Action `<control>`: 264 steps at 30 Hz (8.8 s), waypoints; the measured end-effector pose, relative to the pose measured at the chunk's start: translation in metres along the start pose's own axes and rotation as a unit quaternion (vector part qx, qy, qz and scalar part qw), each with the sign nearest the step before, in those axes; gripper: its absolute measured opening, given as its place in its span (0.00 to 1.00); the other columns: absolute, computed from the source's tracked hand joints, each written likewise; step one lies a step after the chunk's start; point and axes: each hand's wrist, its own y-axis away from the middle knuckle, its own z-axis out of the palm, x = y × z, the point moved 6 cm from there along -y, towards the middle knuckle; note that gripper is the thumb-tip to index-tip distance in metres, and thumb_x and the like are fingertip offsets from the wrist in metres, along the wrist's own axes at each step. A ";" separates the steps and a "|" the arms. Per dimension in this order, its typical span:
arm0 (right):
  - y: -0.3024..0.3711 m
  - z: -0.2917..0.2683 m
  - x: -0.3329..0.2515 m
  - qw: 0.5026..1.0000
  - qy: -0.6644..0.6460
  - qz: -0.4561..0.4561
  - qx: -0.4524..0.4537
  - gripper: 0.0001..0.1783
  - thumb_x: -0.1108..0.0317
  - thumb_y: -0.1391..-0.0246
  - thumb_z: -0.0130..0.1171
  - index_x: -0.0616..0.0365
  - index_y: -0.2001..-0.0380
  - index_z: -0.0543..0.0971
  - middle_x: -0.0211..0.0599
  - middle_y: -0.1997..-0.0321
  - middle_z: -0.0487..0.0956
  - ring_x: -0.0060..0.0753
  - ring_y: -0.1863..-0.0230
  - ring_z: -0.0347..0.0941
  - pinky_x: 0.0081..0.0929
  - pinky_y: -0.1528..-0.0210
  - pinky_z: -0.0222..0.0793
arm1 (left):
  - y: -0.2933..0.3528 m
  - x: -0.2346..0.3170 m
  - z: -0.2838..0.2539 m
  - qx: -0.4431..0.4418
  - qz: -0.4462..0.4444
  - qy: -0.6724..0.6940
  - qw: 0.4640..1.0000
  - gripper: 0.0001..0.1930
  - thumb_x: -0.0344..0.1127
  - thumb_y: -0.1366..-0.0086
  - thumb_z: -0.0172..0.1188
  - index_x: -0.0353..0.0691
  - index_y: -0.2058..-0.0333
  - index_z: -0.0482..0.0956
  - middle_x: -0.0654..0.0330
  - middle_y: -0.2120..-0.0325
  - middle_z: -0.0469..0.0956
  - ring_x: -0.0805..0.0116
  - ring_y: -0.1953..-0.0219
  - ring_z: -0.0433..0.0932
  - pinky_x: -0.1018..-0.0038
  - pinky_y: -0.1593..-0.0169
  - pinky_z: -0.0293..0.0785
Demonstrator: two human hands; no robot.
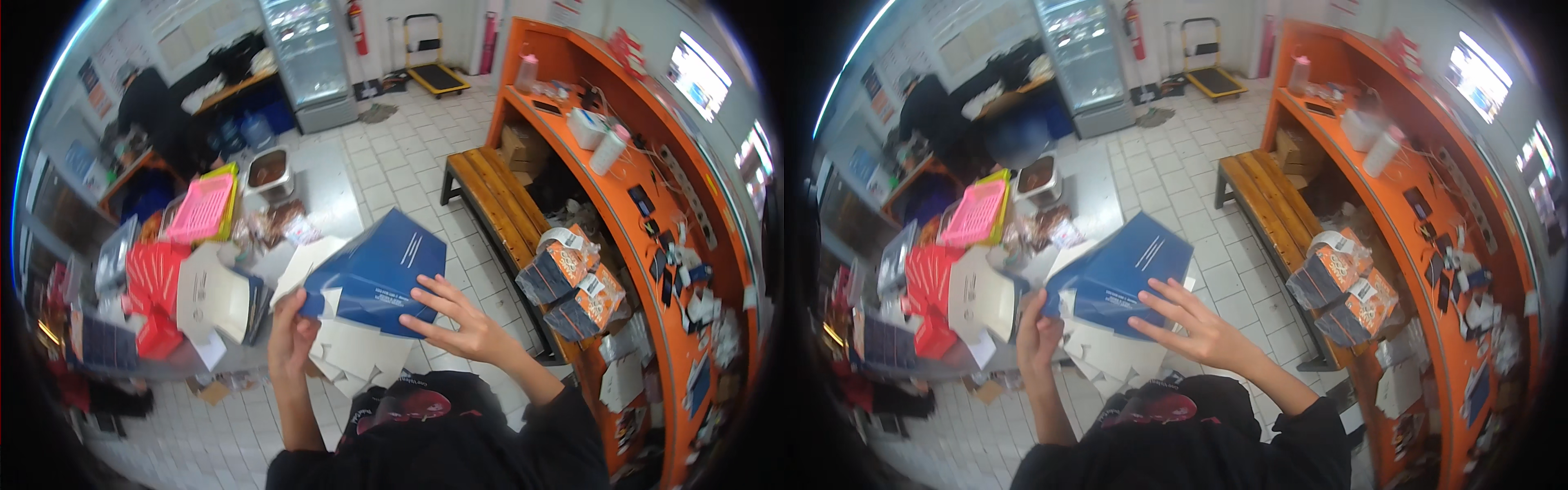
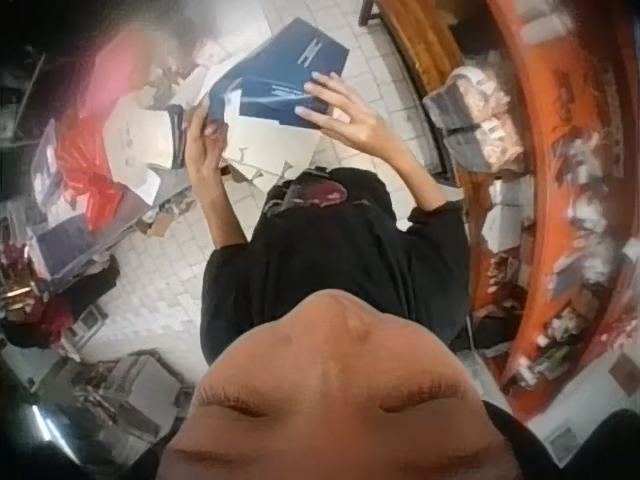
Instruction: The person assembles cardboard food boxes by hand, folding the flaps and sides of several white and blue flat-packed containers on a kitchen counter.
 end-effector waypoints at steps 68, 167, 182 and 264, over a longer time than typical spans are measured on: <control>0.065 0.246 0.004 0.872 -0.081 -0.005 -0.482 0.36 0.59 0.59 0.64 0.51 0.45 0.64 0.47 0.33 0.46 0.62 0.34 0.38 0.64 0.40 0.41 | 0.048 0.046 -0.283 0.525 0.265 -0.437 0.680 0.32 0.50 0.34 0.42 0.25 0.45 0.55 0.35 0.46 0.54 0.42 0.43 0.55 0.61 0.41 0.51; -0.087 0.135 -0.026 0.859 -0.469 0.167 -0.119 0.48 0.36 0.46 0.34 0.73 0.41 0.47 0.58 0.41 0.56 0.51 0.38 0.51 0.43 0.37 0.40 | 0.067 -0.033 -0.127 0.269 0.221 -0.149 0.926 0.43 0.71 0.43 0.32 0.38 0.43 0.52 0.55 0.48 0.63 0.61 0.47 0.64 0.66 0.46 0.63; 0.035 0.241 -0.019 0.582 -0.625 0.450 -0.263 0.19 0.67 0.47 0.55 0.74 0.59 0.71 0.43 0.61 0.76 0.33 0.63 0.74 0.27 0.59 0.70 | 0.123 0.017 -0.120 0.122 0.346 0.050 0.929 0.33 0.56 0.36 0.36 0.39 0.40 0.49 0.51 0.47 0.62 0.63 0.48 0.65 0.68 0.49 0.66; 0.045 0.054 0.021 0.943 0.060 0.326 0.029 0.30 0.64 0.58 0.60 0.61 0.49 0.66 0.49 0.49 0.64 0.49 0.45 0.57 0.39 0.44 0.55 | 0.018 -0.099 -0.071 -0.007 -0.057 -0.094 0.994 0.25 0.23 0.46 0.57 0.35 0.49 0.60 0.56 0.57 0.69 0.64 0.54 0.71 0.65 0.53 0.71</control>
